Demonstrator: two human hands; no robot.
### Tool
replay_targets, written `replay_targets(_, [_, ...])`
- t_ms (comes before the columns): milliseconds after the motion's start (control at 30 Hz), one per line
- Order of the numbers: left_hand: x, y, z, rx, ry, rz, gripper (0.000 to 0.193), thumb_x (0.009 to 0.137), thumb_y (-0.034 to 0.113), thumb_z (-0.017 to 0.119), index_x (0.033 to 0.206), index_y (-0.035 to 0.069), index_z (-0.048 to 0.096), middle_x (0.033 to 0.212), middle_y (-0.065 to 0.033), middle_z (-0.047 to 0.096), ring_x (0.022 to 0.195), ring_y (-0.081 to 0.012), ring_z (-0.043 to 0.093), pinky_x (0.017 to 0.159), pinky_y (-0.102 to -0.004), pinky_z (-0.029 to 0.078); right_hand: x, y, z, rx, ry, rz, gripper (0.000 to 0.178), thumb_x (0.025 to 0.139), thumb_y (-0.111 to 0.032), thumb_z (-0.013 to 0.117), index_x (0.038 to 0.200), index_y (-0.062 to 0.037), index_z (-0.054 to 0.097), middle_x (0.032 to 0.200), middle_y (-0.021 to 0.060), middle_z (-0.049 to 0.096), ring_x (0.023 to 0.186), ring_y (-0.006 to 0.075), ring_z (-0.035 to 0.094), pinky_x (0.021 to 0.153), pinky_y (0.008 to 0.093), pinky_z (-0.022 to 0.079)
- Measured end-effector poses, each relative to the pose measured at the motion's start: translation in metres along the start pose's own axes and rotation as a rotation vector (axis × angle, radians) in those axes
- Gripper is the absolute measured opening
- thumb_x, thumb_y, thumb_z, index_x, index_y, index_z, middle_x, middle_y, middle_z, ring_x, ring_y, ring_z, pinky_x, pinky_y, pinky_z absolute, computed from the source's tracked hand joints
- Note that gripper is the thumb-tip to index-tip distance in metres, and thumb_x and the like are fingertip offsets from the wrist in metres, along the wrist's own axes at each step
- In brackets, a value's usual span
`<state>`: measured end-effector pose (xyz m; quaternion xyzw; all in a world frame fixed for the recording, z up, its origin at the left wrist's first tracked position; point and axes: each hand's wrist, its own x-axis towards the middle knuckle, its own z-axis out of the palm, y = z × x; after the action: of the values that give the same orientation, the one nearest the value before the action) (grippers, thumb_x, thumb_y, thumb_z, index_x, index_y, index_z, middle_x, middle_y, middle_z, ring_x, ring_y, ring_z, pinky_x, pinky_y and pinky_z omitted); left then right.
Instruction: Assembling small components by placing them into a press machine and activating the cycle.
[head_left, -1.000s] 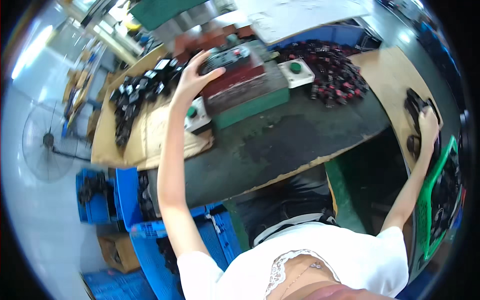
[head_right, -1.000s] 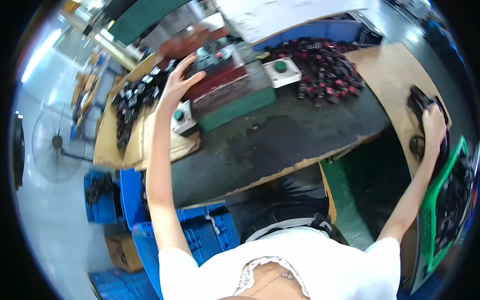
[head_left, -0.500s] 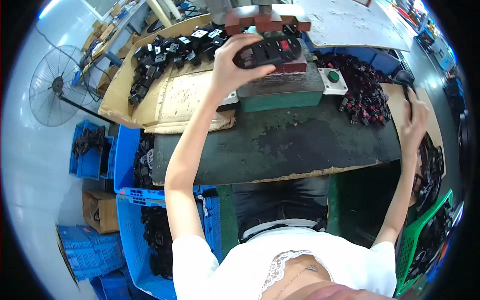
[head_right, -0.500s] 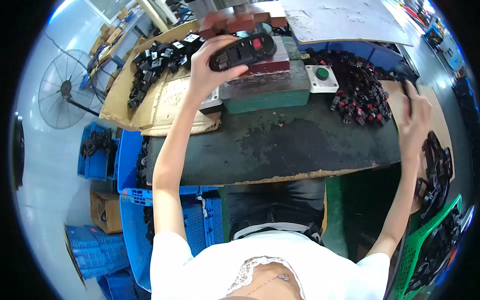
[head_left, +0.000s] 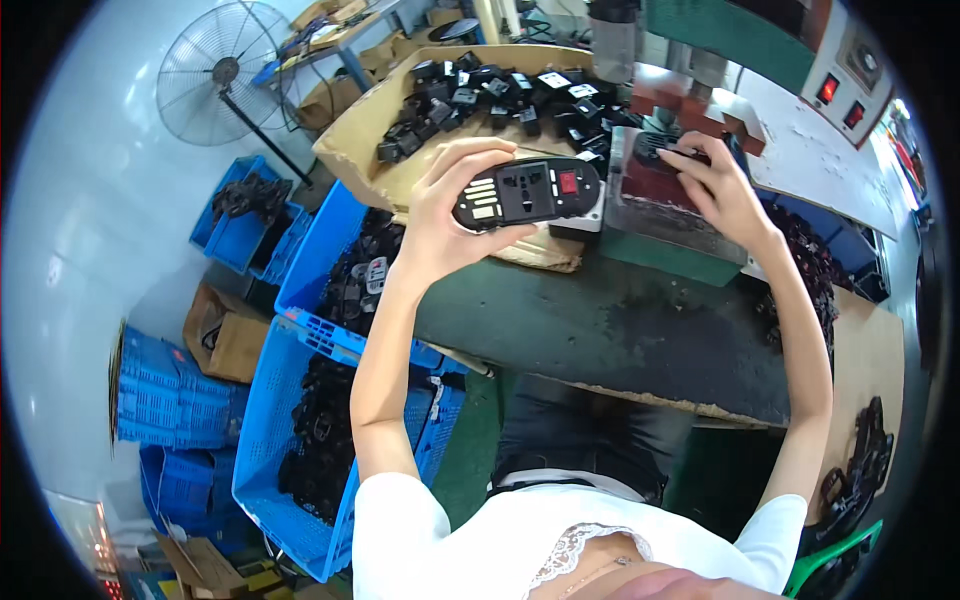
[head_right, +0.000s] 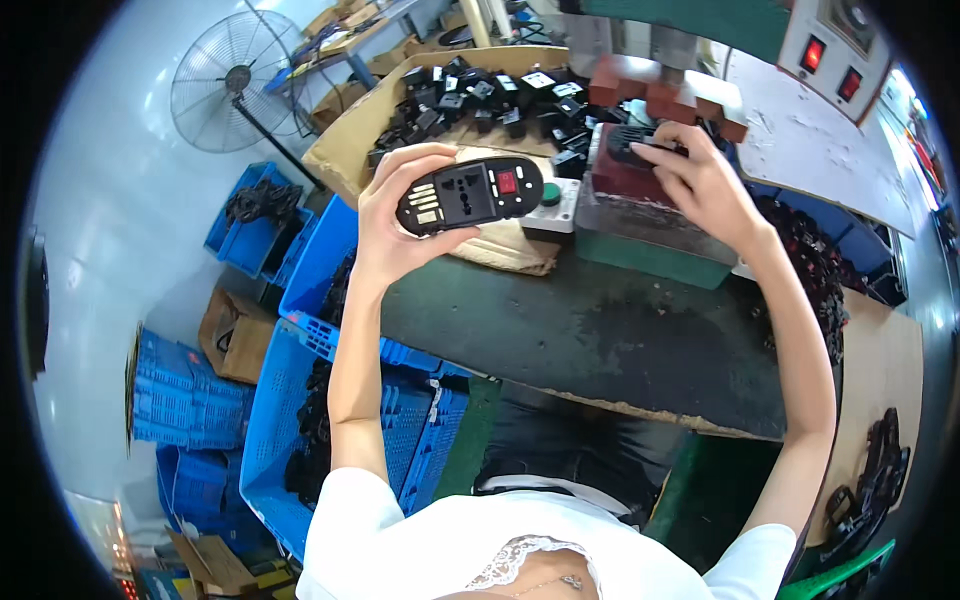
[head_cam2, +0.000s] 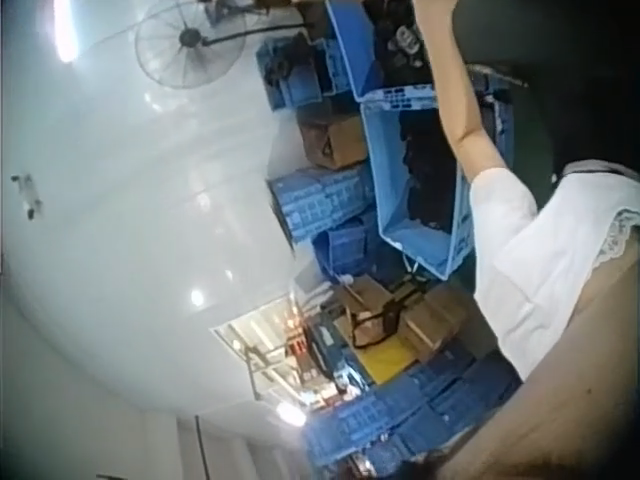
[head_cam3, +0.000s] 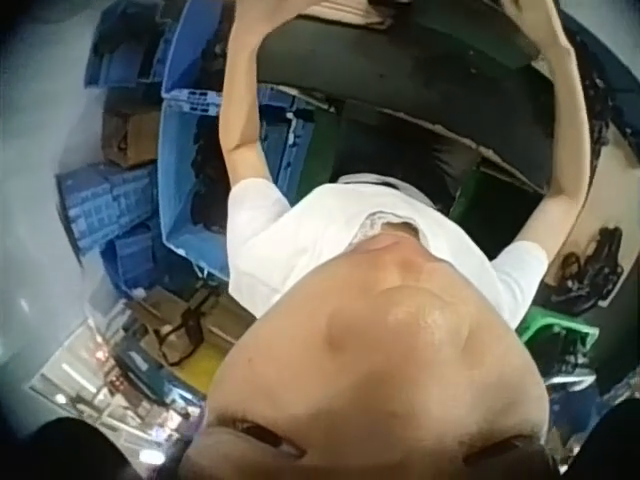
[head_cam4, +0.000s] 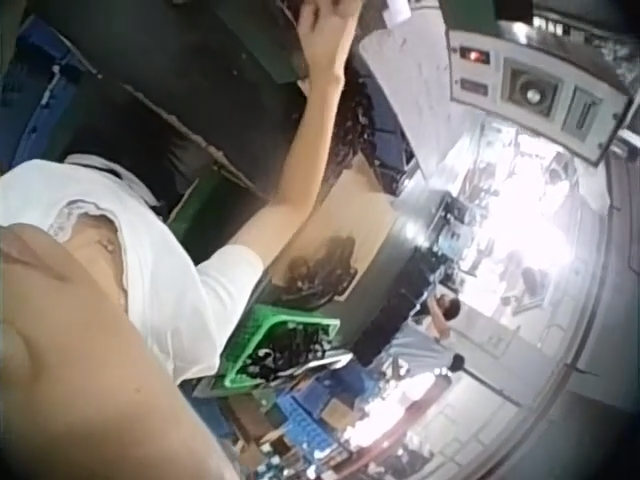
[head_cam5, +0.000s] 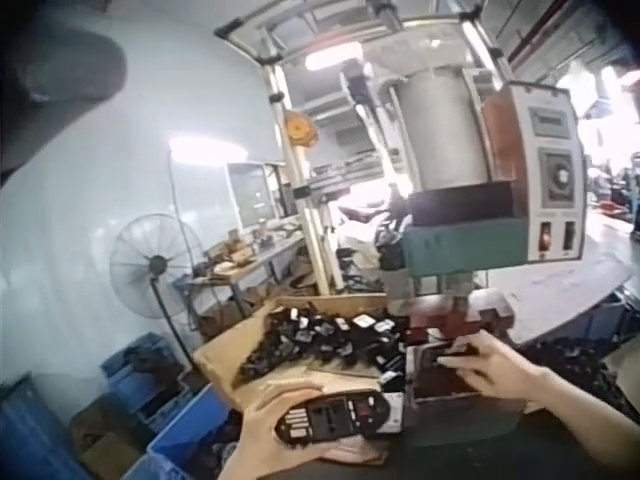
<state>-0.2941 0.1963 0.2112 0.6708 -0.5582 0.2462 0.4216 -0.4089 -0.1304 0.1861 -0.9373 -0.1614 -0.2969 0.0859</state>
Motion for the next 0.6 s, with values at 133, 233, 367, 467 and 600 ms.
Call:
replay_targets(133, [-0.021,-0.01,-0.025,0.082,0.014,-0.088,0.058,0.053,0.013,0.084,0.105,0.005,0.06,0.111,-0.0088,0.06,0.105,-0.0275,0.057,0.091,-0.0386,0.045,-0.007,0.027,-0.008,0.117,-0.119,0.104,0.029,0.087,-0.01,0.056,0.115,-0.0055,0.061,0.135,0.0147,0.044,0.122,0.0306,0.042,0.102,0.0372,0.033])
replay_targets(233, [-0.034,-0.02,-0.038,0.151,0.013,-0.138,0.057,0.054,0.014,0.084,0.105,0.006,0.06,0.111,-0.0081,0.06,0.107,-0.0267,0.056,0.092,-0.0374,0.042,-0.002,0.016,-0.015,0.051,-0.205,0.146,0.036,0.09,-0.013,0.054,0.125,-0.0057,0.052,0.137,0.0142,0.043,0.127,0.03,0.039,0.105,0.0376,0.03])
replay_targets(367, [-0.052,-0.029,-0.05,0.225,0.011,-0.219,0.056,0.055,0.015,0.083,0.105,0.007,0.06,0.113,-0.0071,0.06,0.108,-0.0261,0.055,0.095,-0.0359,0.038,-0.01,0.012,-0.017,0.18,-0.158,0.21,0.049,0.091,-0.014,0.051,0.137,-0.0049,0.037,0.139,0.0152,0.04,0.13,0.0291,0.035,0.108,0.0371,0.025])
replay_targets(467, [-0.057,-0.027,-0.056,0.26,0.013,-0.245,0.056,0.055,0.015,0.083,0.106,0.007,0.06,0.113,-0.0063,0.06,0.106,-0.0258,0.055,0.094,-0.0354,0.038,-0.025,0.015,-0.023,0.148,-0.168,0.292,0.052,0.091,-0.014,0.051,0.139,-0.003,0.034,0.141,0.015,0.038,0.132,0.0275,0.033,0.11,0.0365,0.023])
replay_targets(600, [-0.067,-0.027,-0.06,0.426,0.028,-0.176,0.055,0.056,0.023,0.083,0.103,0.007,0.06,0.11,-0.0048,0.06,0.102,-0.0237,0.054,0.093,-0.0361,0.035,-0.058,0.015,-0.032,0.096,0.014,0.307,0.057,0.09,-0.012,0.053,0.141,-0.0038,0.029,0.139,0.0155,0.041,0.128,0.027,0.039,0.108,0.0374,0.026])
